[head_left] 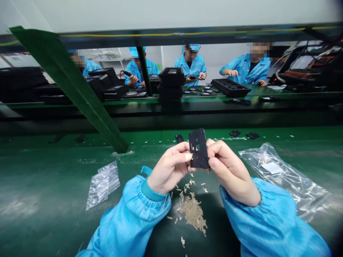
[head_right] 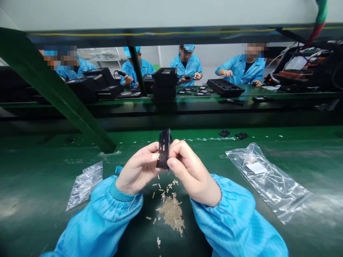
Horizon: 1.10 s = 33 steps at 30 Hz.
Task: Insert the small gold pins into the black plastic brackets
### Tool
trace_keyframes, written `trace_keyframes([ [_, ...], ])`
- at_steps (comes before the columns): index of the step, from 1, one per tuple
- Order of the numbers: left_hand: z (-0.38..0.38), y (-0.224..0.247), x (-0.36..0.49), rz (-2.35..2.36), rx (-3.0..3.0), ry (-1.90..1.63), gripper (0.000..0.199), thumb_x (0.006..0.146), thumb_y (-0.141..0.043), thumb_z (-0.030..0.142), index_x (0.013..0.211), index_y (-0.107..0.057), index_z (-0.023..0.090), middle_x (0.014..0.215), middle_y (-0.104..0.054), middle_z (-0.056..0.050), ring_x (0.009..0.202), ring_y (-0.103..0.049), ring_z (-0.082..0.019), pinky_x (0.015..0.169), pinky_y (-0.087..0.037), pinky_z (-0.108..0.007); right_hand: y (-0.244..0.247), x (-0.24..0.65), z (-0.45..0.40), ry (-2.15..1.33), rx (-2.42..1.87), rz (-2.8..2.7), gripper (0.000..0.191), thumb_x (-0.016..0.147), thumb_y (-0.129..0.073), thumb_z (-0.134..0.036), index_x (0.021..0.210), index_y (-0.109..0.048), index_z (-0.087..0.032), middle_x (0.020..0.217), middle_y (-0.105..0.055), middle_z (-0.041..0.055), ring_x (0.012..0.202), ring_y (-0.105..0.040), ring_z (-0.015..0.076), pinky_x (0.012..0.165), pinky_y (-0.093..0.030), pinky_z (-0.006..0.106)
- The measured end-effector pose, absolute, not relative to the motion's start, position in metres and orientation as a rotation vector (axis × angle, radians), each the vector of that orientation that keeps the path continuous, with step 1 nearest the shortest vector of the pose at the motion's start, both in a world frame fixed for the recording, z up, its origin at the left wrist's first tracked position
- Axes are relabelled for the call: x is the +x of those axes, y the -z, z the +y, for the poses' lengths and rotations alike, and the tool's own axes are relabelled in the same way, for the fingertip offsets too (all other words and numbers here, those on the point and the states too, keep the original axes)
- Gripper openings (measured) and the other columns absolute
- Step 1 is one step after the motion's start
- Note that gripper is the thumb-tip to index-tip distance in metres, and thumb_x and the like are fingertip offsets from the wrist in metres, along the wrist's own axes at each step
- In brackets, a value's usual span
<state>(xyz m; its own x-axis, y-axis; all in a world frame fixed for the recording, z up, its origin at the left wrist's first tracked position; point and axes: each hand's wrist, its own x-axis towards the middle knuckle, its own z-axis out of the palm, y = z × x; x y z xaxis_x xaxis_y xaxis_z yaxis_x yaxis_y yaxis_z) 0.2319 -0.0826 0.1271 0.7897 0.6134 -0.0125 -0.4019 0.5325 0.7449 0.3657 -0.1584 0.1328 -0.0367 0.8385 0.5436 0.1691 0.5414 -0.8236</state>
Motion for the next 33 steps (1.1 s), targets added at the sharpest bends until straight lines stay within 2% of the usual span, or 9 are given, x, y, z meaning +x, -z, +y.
trace_keyframes([
  [14,-0.095,-0.131,0.233,0.324,0.674,-0.632,0.011,0.069,-0.062,0.009,0.08,-0.061,0.011,0.075,-0.058,-0.002,0.062,-0.055,-0.006,0.054,-0.046,-0.015,-0.13,0.369,-0.152,-0.334,-0.972,-1.639,0.014,0.094,-0.034,-0.027,0.083,-0.04,-0.021,0.075,-0.039,0.0002,0.065,-0.039,0.014,0.057,-0.035,0.029],
  [24,-0.109,-0.131,0.234,0.381,0.633,-0.69,0.008,0.072,-0.059,0.01,0.08,-0.059,0.012,0.074,-0.054,0.0,0.059,-0.051,-0.005,0.056,-0.047,-0.016,-0.124,0.369,-0.149,0.013,-1.077,-1.618,0.01,0.092,-0.033,-0.023,0.085,-0.039,-0.022,0.076,-0.042,0.0012,0.067,-0.043,0.0151,0.058,-0.037,0.03],
  [33,-0.111,-0.132,0.235,0.36,0.613,-0.672,0.008,0.072,-0.059,0.011,0.08,-0.058,0.012,0.073,-0.056,0.0,0.057,-0.053,-0.005,0.056,-0.046,-0.015,-0.114,0.37,-0.143,0.237,-0.997,-1.635,0.012,0.092,-0.034,-0.025,0.099,-0.044,-0.023,0.079,-0.046,0.0037,0.071,-0.046,0.0179,0.062,-0.04,0.035],
])
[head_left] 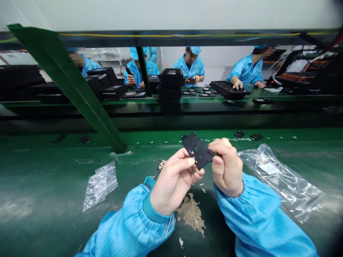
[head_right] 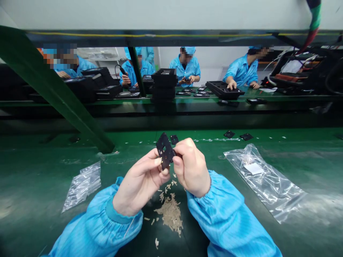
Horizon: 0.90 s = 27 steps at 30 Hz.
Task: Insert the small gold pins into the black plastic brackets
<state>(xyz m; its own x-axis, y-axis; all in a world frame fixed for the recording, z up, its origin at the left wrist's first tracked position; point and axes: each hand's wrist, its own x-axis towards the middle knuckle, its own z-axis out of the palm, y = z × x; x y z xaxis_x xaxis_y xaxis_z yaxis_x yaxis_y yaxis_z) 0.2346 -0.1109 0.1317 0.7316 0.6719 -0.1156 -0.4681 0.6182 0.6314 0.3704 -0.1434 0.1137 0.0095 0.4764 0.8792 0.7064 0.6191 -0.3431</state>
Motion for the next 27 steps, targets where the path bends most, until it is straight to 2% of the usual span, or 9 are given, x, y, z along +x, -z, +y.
trace_keyframes([
  [5,-0.108,-0.135,0.233,0.382,0.671,-0.714,0.008,0.073,-0.059,0.012,0.081,-0.058,0.012,0.074,-0.057,0.0,0.059,-0.052,-0.005,0.057,-0.046,-0.016,-0.113,0.372,-0.14,0.088,-0.912,-1.614,0.014,0.091,-0.042,-0.032,0.101,-0.047,-0.023,0.082,-0.048,0.0039,0.074,-0.046,0.0181,0.065,-0.04,0.035],
  [9,-0.105,-0.133,0.228,0.366,0.902,-0.882,0.006,0.074,-0.059,0.014,0.08,-0.058,0.015,0.069,-0.057,0.001,0.058,-0.052,-0.007,0.054,-0.043,-0.017,-0.116,0.372,-0.144,-0.4,-0.836,-1.474,0.029,0.093,-0.033,-0.037,0.076,-0.05,-0.02,0.069,-0.046,0.0025,0.065,-0.046,0.017,0.059,-0.038,0.033],
  [12,-0.102,-0.131,0.224,0.375,1.115,-1.012,0.003,0.076,-0.06,0.017,0.079,-0.058,0.017,0.068,-0.055,0.002,0.06,-0.052,-0.008,0.058,-0.043,-0.019,-0.118,0.372,-0.148,-0.601,-0.771,-1.455,0.032,0.093,-0.034,-0.035,0.069,-0.048,-0.02,0.061,-0.043,0.0005,0.058,-0.041,0.0149,0.055,-0.034,0.031],
  [15,-0.101,-0.129,0.22,0.388,1.27,-1.08,0.002,0.079,-0.059,0.019,0.081,-0.059,0.018,0.069,-0.055,0.002,0.062,-0.052,-0.008,0.059,-0.043,-0.019,-0.122,0.372,-0.15,-0.585,-0.791,-1.489,0.027,0.092,-0.04,-0.03,0.068,-0.046,-0.019,0.061,-0.042,-0.001,0.057,-0.038,0.0126,0.054,-0.031,0.029],
  [22,-0.102,-0.126,0.22,0.376,1.467,-1.191,0.009,0.083,-0.053,0.012,0.084,-0.057,0.02,0.071,-0.055,0.004,0.063,-0.051,-0.006,0.058,-0.042,-0.015,-0.125,0.371,-0.147,-0.299,-0.94,-1.571,0.026,0.088,-0.043,-0.018,0.063,-0.039,-0.019,0.057,-0.037,-0.0039,0.051,-0.034,0.0086,0.048,-0.028,0.024],
  [27,-0.106,-0.127,0.221,0.422,1.596,-1.229,0.012,0.082,-0.052,0.008,0.079,-0.056,0.019,0.069,-0.052,0.005,0.064,-0.051,-0.006,0.06,-0.041,-0.015,-0.121,0.369,-0.146,-0.176,-1.026,-1.511,0.027,0.084,-0.046,-0.015,0.06,-0.036,-0.019,0.054,-0.033,-0.0052,0.048,-0.03,0.0078,0.045,-0.025,0.023],
])
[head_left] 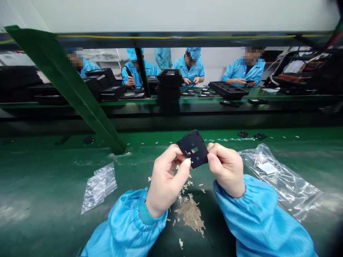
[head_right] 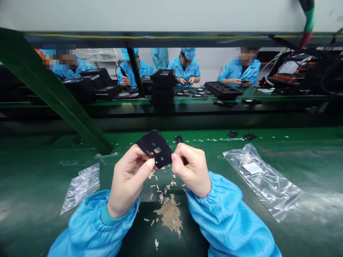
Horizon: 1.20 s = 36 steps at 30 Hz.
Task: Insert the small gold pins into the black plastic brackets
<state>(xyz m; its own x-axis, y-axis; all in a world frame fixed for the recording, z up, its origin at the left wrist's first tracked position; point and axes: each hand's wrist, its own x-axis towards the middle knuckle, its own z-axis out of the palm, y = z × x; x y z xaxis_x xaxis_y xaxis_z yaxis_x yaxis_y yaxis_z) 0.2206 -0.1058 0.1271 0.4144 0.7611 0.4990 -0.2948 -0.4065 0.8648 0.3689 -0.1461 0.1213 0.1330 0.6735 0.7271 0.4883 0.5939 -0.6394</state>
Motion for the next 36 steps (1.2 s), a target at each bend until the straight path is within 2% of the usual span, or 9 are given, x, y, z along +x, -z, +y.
trace_keyframes([
  [6,-0.098,-0.122,0.227,0.344,1.23,-1.101,0.002,0.08,-0.057,0.017,0.082,-0.057,0.018,0.069,-0.053,0.003,0.062,-0.051,-0.007,0.058,-0.042,-0.018,-0.121,0.366,-0.145,0.033,-1.008,-1.595,0.021,0.082,-0.049,-0.013,0.066,-0.037,-0.02,0.057,-0.035,-0.0048,0.05,-0.033,0.0081,0.046,-0.028,0.022],
  [14,-0.084,-0.116,0.234,0.176,1.019,-0.999,0.012,0.069,-0.067,0.023,0.077,-0.06,0.017,0.066,-0.057,0.003,0.056,-0.051,-0.007,0.055,-0.043,-0.019,-0.117,0.361,-0.145,0.218,-0.892,-1.594,0.018,0.074,-0.062,-0.014,0.08,-0.047,-0.021,0.063,-0.043,-0.0034,0.055,-0.043,0.0112,0.049,-0.038,0.026],
  [20,-0.084,-0.114,0.234,0.13,0.995,-0.984,0.01,0.07,-0.068,0.022,0.078,-0.063,0.019,0.066,-0.06,0.002,0.056,-0.053,-0.007,0.057,-0.045,-0.018,-0.119,0.361,-0.147,0.489,-0.813,-1.562,0.043,0.07,-0.066,-0.007,0.11,-0.053,-0.018,0.083,-0.053,0.0048,0.068,-0.053,0.0155,0.055,-0.047,0.031],
  [30,-0.085,-0.111,0.236,0.112,1.066,-1.101,0.009,0.074,-0.066,0.019,0.083,-0.067,0.022,0.069,-0.062,0.003,0.061,-0.058,-0.006,0.059,-0.047,-0.016,-0.116,0.359,-0.149,0.544,-0.859,-1.561,0.046,0.072,-0.062,0.002,0.115,-0.057,-0.014,0.087,-0.064,0.0085,0.075,-0.059,0.0164,0.06,-0.051,0.031],
  [36,-0.084,-0.106,0.236,0.053,1.186,-1.216,0.01,0.077,-0.065,0.022,0.086,-0.066,0.026,0.074,-0.062,0.002,0.066,-0.058,-0.009,0.06,-0.049,-0.021,-0.13,0.357,-0.158,0.576,-0.86,-1.62,0.04,0.074,-0.059,0.003,0.11,-0.057,-0.015,0.076,-0.065,0.0059,0.066,-0.059,0.0139,0.054,-0.052,0.028],
])
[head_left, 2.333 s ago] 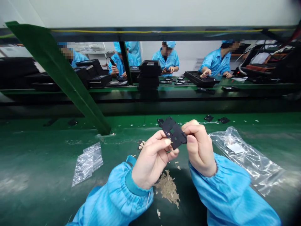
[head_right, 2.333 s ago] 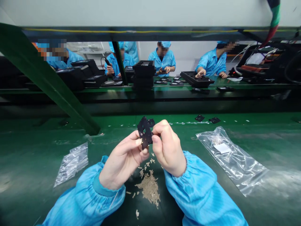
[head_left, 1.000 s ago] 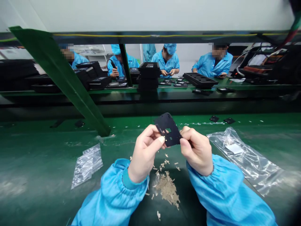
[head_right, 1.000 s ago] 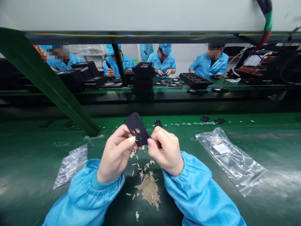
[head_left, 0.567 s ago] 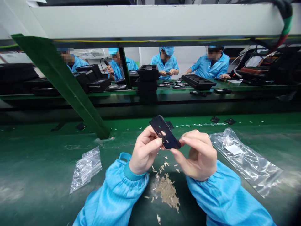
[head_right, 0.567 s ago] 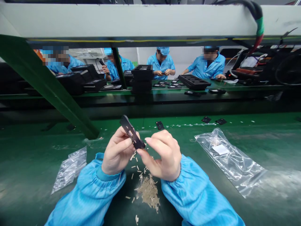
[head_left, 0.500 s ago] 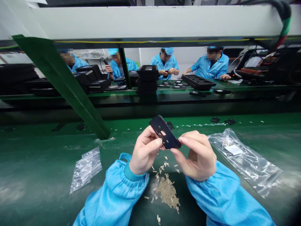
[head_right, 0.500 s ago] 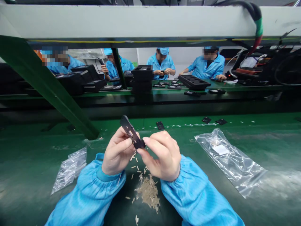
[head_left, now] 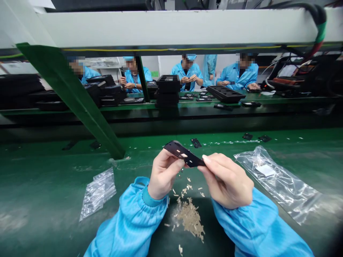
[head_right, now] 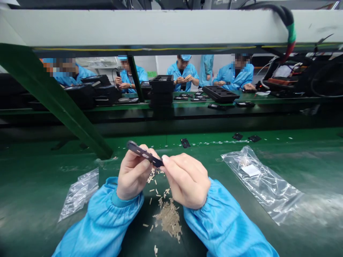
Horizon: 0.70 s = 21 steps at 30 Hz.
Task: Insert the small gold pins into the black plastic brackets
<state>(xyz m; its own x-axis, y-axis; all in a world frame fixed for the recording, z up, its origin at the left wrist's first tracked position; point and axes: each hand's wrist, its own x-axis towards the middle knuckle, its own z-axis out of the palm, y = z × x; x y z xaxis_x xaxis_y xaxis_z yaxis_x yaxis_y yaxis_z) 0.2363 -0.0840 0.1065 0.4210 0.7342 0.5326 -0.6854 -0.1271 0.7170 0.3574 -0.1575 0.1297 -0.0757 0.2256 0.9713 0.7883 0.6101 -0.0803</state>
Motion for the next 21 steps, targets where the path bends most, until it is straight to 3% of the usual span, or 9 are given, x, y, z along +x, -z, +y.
trace_keyframes([
  [6,-0.0812,-0.1092,0.2362,-0.164,1.32,-1.224,0.007,0.082,-0.058,0.023,0.086,-0.064,0.023,0.074,-0.058,0.0,0.07,-0.058,-0.013,0.064,-0.049,-0.028,-0.1308,0.3508,-0.1634,0.479,-0.823,-1.649,0.038,0.078,-0.054,0.0,0.112,-0.053,-0.016,0.072,-0.065,0.0064,0.062,-0.06,0.0138,0.05,-0.053,0.027],
  [10,-0.0813,-0.1092,0.2361,-0.174,1.314,-1.207,0.006,0.081,-0.059,0.024,0.086,-0.062,0.023,0.074,-0.058,0.0,0.068,-0.059,-0.014,0.063,-0.05,-0.03,-0.1265,0.3472,-0.1608,0.464,-0.749,-1.579,0.05,0.076,-0.055,0.002,0.12,-0.048,-0.02,0.074,-0.063,0.0045,0.061,-0.058,0.0134,0.048,-0.051,0.028],
  [21,-0.0839,-0.111,0.2327,-0.162,1.367,-1.216,0.009,0.084,-0.056,0.021,0.09,-0.062,0.024,0.077,-0.059,-0.001,0.072,-0.058,-0.013,0.065,-0.049,-0.029,-0.1333,0.3541,-0.1686,0.439,-0.766,-1.729,0.049,0.073,-0.056,0.003,0.118,-0.052,-0.016,0.079,-0.061,0.0065,0.069,-0.06,0.0161,0.054,-0.053,0.029],
])
